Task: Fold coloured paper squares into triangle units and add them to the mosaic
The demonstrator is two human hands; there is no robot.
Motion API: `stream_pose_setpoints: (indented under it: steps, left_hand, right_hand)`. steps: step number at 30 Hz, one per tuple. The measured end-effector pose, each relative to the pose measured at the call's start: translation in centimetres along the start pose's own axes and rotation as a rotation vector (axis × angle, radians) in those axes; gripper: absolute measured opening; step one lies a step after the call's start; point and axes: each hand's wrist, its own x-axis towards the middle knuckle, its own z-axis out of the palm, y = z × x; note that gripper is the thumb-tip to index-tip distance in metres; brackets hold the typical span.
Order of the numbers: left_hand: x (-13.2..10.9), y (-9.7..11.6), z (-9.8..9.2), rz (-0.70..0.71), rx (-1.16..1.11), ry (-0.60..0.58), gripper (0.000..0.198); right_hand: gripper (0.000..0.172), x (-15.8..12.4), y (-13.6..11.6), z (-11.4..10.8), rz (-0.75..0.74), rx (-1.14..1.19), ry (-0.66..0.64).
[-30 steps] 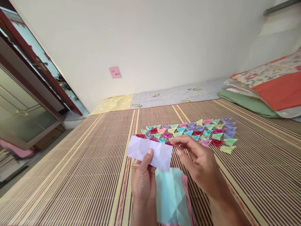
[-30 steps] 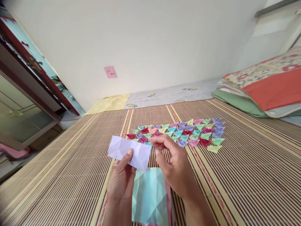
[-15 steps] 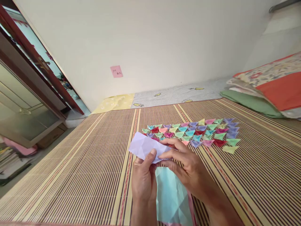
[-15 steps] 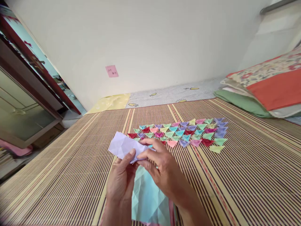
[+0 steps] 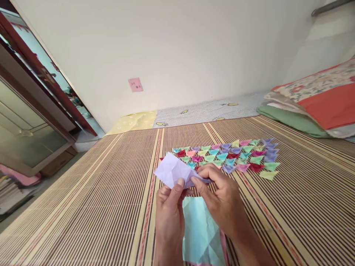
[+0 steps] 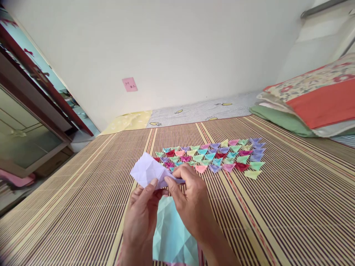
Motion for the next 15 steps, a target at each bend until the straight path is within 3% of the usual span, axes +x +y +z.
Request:
stream_pose_setpoints:
  steps: [8, 12, 15]
  left_hand:
    - [-0.43, -0.42, 0.34, 0.055, 0.013, 0.034, 0.019]
    - [-0.51, -0.51, 0.6, 0.051, 0.043, -0.043, 0.018]
    - [-0.48, -0.67, 0.7, 0.055, 0.061, -0.031, 0.019]
  right_hand:
    - [0.024, 0.03, -0.21, -0.07, 0.028, 0.006, 0.044]
    - [0.023, 0.03, -0.28, -0.09, 0.039, 0.023, 0.055]
    - [0.024, 0.02, -0.3, -0.06, 0.043, 0.023, 0.051]
